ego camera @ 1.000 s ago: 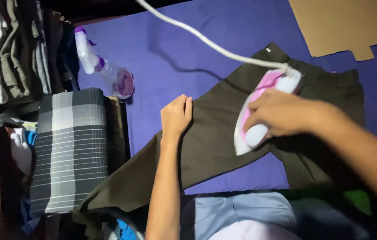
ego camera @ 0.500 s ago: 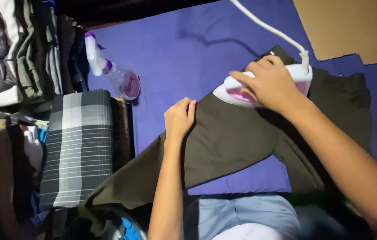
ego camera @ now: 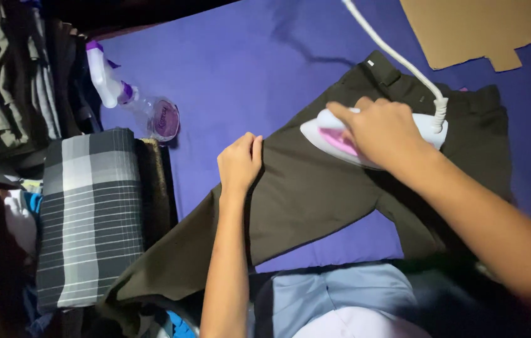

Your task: Ironing a pair of dark green pants using a pink and white iron.

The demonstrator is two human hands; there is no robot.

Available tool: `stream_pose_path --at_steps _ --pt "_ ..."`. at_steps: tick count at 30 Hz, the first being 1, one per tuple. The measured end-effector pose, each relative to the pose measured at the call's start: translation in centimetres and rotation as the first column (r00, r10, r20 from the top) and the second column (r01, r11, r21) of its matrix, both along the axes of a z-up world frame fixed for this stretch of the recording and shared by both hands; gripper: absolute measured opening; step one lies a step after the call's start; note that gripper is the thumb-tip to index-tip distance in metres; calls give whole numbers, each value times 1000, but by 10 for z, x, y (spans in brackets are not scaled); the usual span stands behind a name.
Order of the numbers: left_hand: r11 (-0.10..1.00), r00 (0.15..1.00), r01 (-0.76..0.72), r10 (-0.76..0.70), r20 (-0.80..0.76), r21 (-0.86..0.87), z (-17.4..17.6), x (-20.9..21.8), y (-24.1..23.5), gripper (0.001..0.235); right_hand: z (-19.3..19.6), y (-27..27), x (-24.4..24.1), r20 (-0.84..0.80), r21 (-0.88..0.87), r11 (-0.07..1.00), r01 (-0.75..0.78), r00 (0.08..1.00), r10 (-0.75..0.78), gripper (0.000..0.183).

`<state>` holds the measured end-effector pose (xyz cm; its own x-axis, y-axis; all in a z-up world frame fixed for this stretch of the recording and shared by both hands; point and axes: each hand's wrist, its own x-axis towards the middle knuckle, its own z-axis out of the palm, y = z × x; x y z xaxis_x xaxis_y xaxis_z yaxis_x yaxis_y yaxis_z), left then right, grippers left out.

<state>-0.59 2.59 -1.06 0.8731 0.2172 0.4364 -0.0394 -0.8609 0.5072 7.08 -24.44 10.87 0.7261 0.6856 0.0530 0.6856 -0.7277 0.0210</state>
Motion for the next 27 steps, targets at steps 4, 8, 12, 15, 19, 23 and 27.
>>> stream_pose_path --at_steps 4,8,12,15,19,23,27 --pt "1000 1000 -3 3 8 29 1 -1 5 27 -20 12 24 187 132 990 53 979 -78 55" --pt "999 1000 1 -1 4 37 -4 1 4 27 -51 22 54 380 169 977 132 906 -188 57" --pt "994 1000 0 -2 18 110 -3 -6 5 30 -78 29 84 461 144 974 174 859 -222 54" --pt "995 996 22 -31 84 101 -4 -6 0 27 -36 21 79 377 143 974 177 900 -219 54" --pt "993 998 2 -8 55 114 -6 -7 1 29 30 -7 52 124 127 961 248 957 -263 58" --pt "996 998 4 -9 54 95 -3 -6 1 29 57 -46 9 43 19 941 338 940 -338 65" --pt "997 998 17 -21 55 76 -2 -4 -1 28 31 -72 -12 -137 -272 872 408 880 -455 66"
